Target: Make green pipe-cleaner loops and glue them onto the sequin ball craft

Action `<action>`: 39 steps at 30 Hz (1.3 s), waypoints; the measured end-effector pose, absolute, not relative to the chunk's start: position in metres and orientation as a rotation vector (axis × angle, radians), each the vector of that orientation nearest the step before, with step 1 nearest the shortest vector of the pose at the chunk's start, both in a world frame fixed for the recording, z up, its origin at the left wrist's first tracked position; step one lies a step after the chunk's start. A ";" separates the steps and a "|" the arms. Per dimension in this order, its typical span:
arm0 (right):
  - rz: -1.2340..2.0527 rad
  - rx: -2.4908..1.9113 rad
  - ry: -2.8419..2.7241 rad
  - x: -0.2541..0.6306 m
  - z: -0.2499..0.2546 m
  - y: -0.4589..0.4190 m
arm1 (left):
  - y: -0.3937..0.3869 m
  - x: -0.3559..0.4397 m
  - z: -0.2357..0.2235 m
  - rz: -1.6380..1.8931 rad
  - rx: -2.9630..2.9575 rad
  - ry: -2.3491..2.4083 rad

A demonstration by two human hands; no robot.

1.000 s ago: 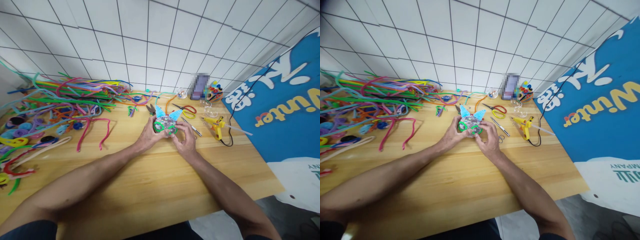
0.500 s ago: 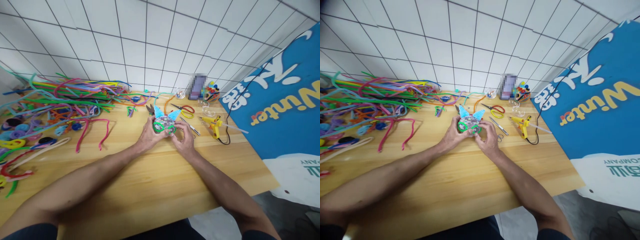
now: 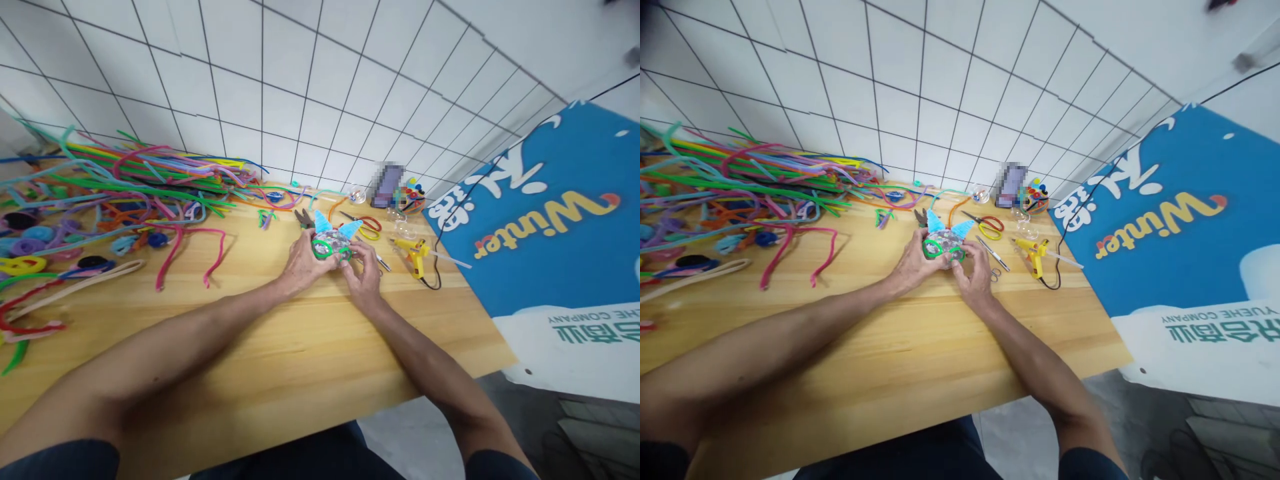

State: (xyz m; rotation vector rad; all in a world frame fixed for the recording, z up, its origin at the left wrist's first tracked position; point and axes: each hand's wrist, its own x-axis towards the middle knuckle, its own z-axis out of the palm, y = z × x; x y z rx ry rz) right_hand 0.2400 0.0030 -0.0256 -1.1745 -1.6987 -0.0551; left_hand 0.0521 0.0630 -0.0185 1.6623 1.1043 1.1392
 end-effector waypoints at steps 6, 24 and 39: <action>-0.097 -1.190 -1.692 0.239 -0.030 0.005 | 0.063 0.050 -0.017 1.116 1.667 1.067; 0.000 -1.168 -1.760 0.245 -0.022 0.000 | 0.062 0.044 -0.016 1.095 1.559 1.016; 0.017 -1.146 -1.751 0.245 -0.019 0.002 | 0.063 0.040 -0.013 1.047 1.581 1.021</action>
